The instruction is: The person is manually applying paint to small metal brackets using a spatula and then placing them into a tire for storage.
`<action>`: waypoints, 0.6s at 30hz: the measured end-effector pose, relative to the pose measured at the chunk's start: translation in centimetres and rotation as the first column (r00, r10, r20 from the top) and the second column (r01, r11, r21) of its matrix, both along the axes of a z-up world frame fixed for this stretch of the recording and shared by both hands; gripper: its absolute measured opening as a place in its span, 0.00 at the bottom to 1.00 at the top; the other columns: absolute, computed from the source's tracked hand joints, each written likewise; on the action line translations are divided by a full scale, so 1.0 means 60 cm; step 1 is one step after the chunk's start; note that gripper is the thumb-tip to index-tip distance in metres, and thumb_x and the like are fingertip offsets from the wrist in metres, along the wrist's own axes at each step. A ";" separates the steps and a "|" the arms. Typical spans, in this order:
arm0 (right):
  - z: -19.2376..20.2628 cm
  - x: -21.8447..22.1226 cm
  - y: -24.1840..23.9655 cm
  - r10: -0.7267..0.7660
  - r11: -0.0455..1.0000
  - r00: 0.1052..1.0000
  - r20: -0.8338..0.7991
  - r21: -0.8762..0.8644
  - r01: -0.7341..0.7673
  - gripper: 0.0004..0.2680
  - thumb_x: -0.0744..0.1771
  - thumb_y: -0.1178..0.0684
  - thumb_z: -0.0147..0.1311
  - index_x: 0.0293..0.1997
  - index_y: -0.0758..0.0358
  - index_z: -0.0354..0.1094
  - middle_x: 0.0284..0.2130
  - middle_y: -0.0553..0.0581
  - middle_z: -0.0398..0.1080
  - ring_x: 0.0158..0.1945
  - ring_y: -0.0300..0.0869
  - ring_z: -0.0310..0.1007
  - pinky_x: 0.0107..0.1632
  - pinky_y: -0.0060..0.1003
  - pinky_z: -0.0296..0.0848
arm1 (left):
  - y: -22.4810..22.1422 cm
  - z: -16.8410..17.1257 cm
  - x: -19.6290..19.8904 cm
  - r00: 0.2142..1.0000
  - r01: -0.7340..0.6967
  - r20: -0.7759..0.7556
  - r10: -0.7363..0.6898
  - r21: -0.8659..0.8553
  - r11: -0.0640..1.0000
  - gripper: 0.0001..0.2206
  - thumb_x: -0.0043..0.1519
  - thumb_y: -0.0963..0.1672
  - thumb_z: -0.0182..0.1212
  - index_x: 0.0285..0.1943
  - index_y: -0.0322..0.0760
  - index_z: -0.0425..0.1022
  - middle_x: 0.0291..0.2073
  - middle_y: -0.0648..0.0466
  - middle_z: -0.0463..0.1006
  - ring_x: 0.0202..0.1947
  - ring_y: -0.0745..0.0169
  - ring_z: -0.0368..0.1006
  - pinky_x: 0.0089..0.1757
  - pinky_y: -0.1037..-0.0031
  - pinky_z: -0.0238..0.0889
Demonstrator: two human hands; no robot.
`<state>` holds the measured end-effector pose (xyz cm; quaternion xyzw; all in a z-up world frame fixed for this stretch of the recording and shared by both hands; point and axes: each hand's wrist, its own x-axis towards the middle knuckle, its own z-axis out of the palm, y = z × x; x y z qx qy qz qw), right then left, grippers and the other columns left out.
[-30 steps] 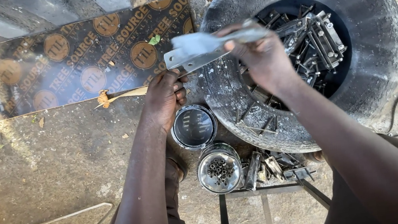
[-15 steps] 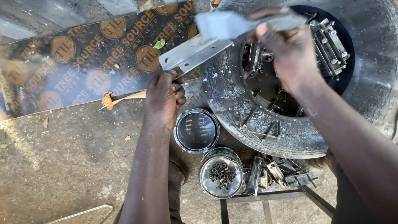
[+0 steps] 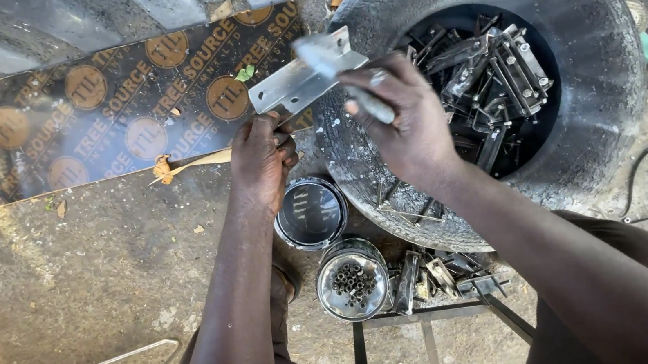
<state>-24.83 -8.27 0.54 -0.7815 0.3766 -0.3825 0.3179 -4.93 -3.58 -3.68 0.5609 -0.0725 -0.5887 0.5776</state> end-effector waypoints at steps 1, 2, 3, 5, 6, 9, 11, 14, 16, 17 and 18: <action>0.019 -0.002 0.004 -0.003 1.000 1.000 -0.003 0.001 0.003 0.12 0.68 0.64 0.61 0.57 0.64 0.72 0.51 0.60 0.68 0.51 0.46 0.72 0.52 0.43 0.83 | 0.007 0.002 -0.002 1.000 0.003 -0.003 -0.003 0.001 1.000 0.05 0.63 0.43 0.49 0.34 0.43 0.67 0.22 0.57 0.65 0.15 0.74 0.50 0.23 0.76 0.42; 0.038 0.000 0.005 0.049 0.992 0.994 0.099 0.108 -0.060 0.10 0.69 0.63 0.57 0.56 0.61 0.72 0.49 0.61 0.69 0.51 0.48 0.73 0.53 0.44 0.77 | 0.011 0.006 0.000 0.999 0.037 0.031 -0.035 -0.057 0.998 0.06 0.65 0.43 0.50 0.37 0.36 0.69 0.23 0.58 0.59 0.20 0.73 0.52 0.28 0.74 0.48; 0.058 0.001 0.007 0.090 0.969 0.975 0.204 0.207 -0.133 0.09 0.70 0.61 0.54 0.55 0.58 0.73 0.46 0.61 0.71 0.50 0.49 0.73 0.54 0.44 0.71 | 0.016 0.010 0.002 0.996 0.072 0.067 -0.065 -0.114 0.991 0.09 0.67 0.43 0.51 0.40 0.29 0.72 0.24 0.60 0.54 0.25 0.72 0.54 0.32 0.73 0.54; 0.024 -0.018 -0.024 0.007 0.944 0.959 0.283 0.315 -0.100 0.08 0.71 0.60 0.53 0.56 0.59 0.73 0.45 0.60 0.72 0.47 0.46 0.72 0.52 0.39 0.71 | 0.014 0.020 0.004 0.996 0.077 0.061 -0.071 -0.115 0.990 0.09 0.66 0.42 0.52 0.38 0.29 0.72 0.23 0.61 0.52 0.24 0.73 0.53 0.31 0.74 0.53; 0.008 -0.031 -0.039 -0.083 0.902 0.935 0.344 0.424 -0.076 0.08 0.71 0.59 0.52 0.56 0.60 0.72 0.44 0.59 0.73 0.45 0.42 0.71 0.50 0.34 0.70 | 0.013 0.024 0.002 0.996 0.081 0.049 -0.076 -0.116 0.990 0.09 0.66 0.42 0.52 0.36 0.28 0.72 0.23 0.62 0.51 0.24 0.74 0.53 0.31 0.76 0.53; -0.013 -0.068 -0.082 -0.299 0.851 0.924 0.239 0.505 0.145 0.07 0.71 0.62 0.51 0.48 0.53 0.72 0.53 0.48 0.72 0.46 0.32 0.69 0.48 0.27 0.73 | -0.001 0.018 0.000 0.999 0.012 -0.048 -0.012 -0.003 1.000 0.06 0.61 0.42 0.52 0.34 0.35 0.72 0.16 0.63 0.52 0.15 0.74 0.49 0.24 0.76 0.42; -0.011 -0.076 -0.079 -0.273 0.880 0.894 0.355 0.468 0.083 0.06 0.71 0.60 0.52 0.53 0.57 0.70 0.55 0.52 0.70 0.46 0.34 0.69 0.50 0.28 0.74 | -0.002 0.020 0.000 0.999 0.005 -0.040 -0.004 0.018 1.000 0.05 0.61 0.41 0.50 0.33 0.36 0.70 0.16 0.62 0.54 0.15 0.73 0.50 0.24 0.75 0.43; -0.009 -0.075 -0.068 -0.152 0.950 0.886 0.439 0.311 0.009 0.07 0.73 0.59 0.51 0.58 0.58 0.68 0.57 0.54 0.68 0.50 0.37 0.69 0.53 0.31 0.76 | -0.002 0.024 0.002 0.999 -0.018 -0.041 0.020 0.035 0.999 0.07 0.63 0.41 0.50 0.32 0.37 0.70 0.16 0.61 0.56 0.16 0.72 0.51 0.24 0.75 0.43; -0.009 -0.075 -0.063 -0.071 0.980 0.914 0.399 0.200 -0.011 0.08 0.74 0.61 0.50 0.59 0.55 0.68 0.57 0.51 0.68 0.54 0.37 0.69 0.55 0.33 0.77 | -0.002 0.023 0.002 0.998 -0.029 -0.051 0.030 0.035 0.999 0.08 0.64 0.41 0.51 0.32 0.36 0.71 0.16 0.61 0.56 0.16 0.72 0.51 0.24 0.76 0.43; -0.009 -0.077 -0.064 -0.088 0.960 0.919 0.384 0.280 -0.025 0.07 0.73 0.53 0.50 0.58 0.56 0.68 0.51 0.53 0.71 0.49 0.37 0.72 0.50 0.31 0.77 | -0.002 0.020 0.003 0.995 -0.031 -0.094 0.030 -0.005 1.000 0.07 0.63 0.41 0.52 0.33 0.35 0.72 0.17 0.61 0.59 0.16 0.72 0.52 0.24 0.75 0.44; -0.008 -0.079 -0.064 -0.106 0.933 0.924 0.368 0.358 -0.035 0.11 0.72 0.45 0.50 0.57 0.58 0.68 0.46 0.54 0.74 0.44 0.37 0.75 0.45 0.29 0.77 | -0.002 0.017 0.002 0.990 -0.033 -0.137 0.026 -0.046 0.998 0.06 0.63 0.41 0.53 0.35 0.35 0.73 0.19 0.60 0.62 0.16 0.72 0.53 0.24 0.75 0.45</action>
